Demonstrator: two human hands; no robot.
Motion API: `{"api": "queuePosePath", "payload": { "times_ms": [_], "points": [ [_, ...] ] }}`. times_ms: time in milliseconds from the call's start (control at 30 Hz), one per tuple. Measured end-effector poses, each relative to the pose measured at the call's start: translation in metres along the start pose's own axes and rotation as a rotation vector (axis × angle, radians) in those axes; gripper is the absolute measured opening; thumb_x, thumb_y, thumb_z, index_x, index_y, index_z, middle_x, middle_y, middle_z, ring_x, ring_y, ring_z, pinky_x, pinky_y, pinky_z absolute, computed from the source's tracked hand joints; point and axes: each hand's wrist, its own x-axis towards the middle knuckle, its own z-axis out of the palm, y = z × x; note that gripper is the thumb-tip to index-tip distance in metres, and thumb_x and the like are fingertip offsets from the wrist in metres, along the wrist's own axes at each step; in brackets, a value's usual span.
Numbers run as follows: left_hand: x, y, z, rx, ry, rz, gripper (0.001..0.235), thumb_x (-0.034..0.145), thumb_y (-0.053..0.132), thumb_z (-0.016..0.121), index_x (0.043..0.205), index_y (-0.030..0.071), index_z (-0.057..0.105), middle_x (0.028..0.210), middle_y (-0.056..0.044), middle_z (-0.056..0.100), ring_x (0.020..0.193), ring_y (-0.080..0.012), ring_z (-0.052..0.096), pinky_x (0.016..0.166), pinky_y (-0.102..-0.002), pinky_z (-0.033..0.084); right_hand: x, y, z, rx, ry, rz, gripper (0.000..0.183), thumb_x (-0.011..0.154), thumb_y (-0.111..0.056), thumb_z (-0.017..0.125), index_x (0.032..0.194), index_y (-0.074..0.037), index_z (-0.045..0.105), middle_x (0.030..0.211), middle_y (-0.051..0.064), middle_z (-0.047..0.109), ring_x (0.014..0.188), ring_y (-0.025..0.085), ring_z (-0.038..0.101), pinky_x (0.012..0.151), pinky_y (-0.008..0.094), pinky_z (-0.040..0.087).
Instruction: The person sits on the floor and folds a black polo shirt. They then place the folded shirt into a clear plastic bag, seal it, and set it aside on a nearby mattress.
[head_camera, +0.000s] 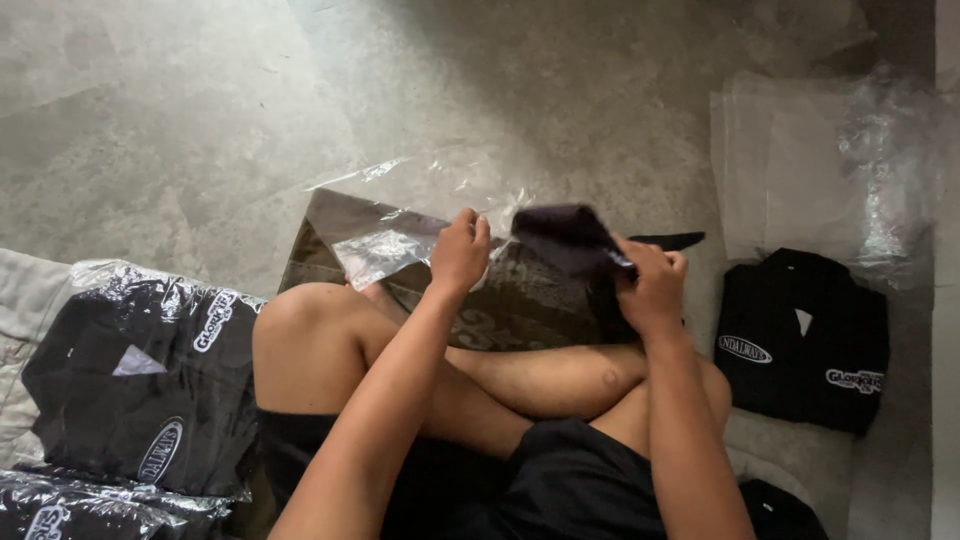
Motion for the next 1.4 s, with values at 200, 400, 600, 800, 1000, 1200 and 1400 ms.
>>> {"api": "queuePosePath", "payload": {
  "times_ms": [200,400,600,800,1000,1200,1400],
  "points": [
    [-0.011,0.014,-0.003,-0.046,-0.026,0.079,0.031,0.093,0.034,0.033,0.101,0.011,0.053,0.09,-0.023,0.065,0.089,-0.043,0.062,0.076,-0.051,0.048,0.001,0.012,0.0,0.081,0.094,0.007,0.033,0.081,-0.021,0.065,0.114,-0.021,0.061,0.097,-0.007,0.061,0.094,0.013,0.057,0.087,0.033,0.033],
    [-0.015,0.015,-0.007,-0.118,0.039,0.145,0.031,0.095,0.032,0.029,0.105,0.008,0.046,0.086,-0.029,0.061,0.087,-0.0498,0.058,0.074,-0.056,0.045,0.005,-0.02,-0.005,0.044,-0.138,-0.132,0.041,0.075,-0.024,0.06,0.115,-0.034,0.059,0.098,-0.014,0.062,0.099,0.008,0.056,0.087,0.032,0.034],
    [-0.006,0.005,0.008,0.014,0.077,0.316,0.024,0.095,0.033,0.035,0.107,0.017,0.049,0.079,-0.025,0.063,0.077,-0.047,0.06,0.068,-0.056,0.045,0.004,-0.017,0.008,-0.111,-0.078,-0.055,0.04,0.081,-0.03,0.054,0.121,-0.033,0.055,0.098,-0.008,0.061,0.092,0.013,0.058,0.082,0.035,0.035],
    [-0.018,0.008,0.017,0.028,0.164,0.628,0.036,0.093,0.025,0.041,0.127,0.014,0.046,0.103,-0.015,0.065,0.076,-0.0435,0.062,0.062,-0.053,0.049,0.008,-0.011,0.019,-0.141,-0.108,-0.172,0.034,0.079,-0.031,0.056,0.114,-0.034,0.059,0.094,-0.011,0.062,0.091,0.011,0.057,0.081,0.033,0.035],
    [-0.033,0.025,-0.004,-0.114,0.181,0.715,0.028,0.096,0.024,0.037,0.114,0.012,0.054,0.114,-0.011,0.062,0.066,-0.046,0.059,0.055,-0.052,0.046,0.023,-0.009,0.024,-0.174,-0.089,-0.191,0.03,0.079,-0.034,0.056,0.108,-0.03,0.059,0.095,-0.01,0.06,0.087,0.013,0.057,0.075,0.033,0.038],
    [-0.02,0.011,0.008,0.073,0.299,0.826,0.033,0.093,0.029,0.046,0.124,0.02,0.05,0.099,-0.011,0.066,0.063,-0.039,0.061,0.053,-0.049,0.047,0.029,-0.012,0.049,-0.272,-0.196,-0.329,0.037,0.076,-0.027,0.058,0.113,-0.03,0.057,0.094,-0.008,0.062,0.088,0.014,0.058,0.074,0.033,0.039],
    [-0.024,0.01,0.016,0.011,0.244,0.942,0.039,0.089,0.027,0.051,0.127,0.022,0.048,0.109,-0.004,0.064,0.064,-0.0346,0.064,0.05,-0.046,0.049,0.045,-0.016,0.064,-0.222,-0.223,-0.096,0.024,0.079,-0.024,0.051,0.102,-0.022,0.06,0.087,-0.003,0.062,0.085,0.02,0.06,0.072,0.035,0.042]
  ]
}}
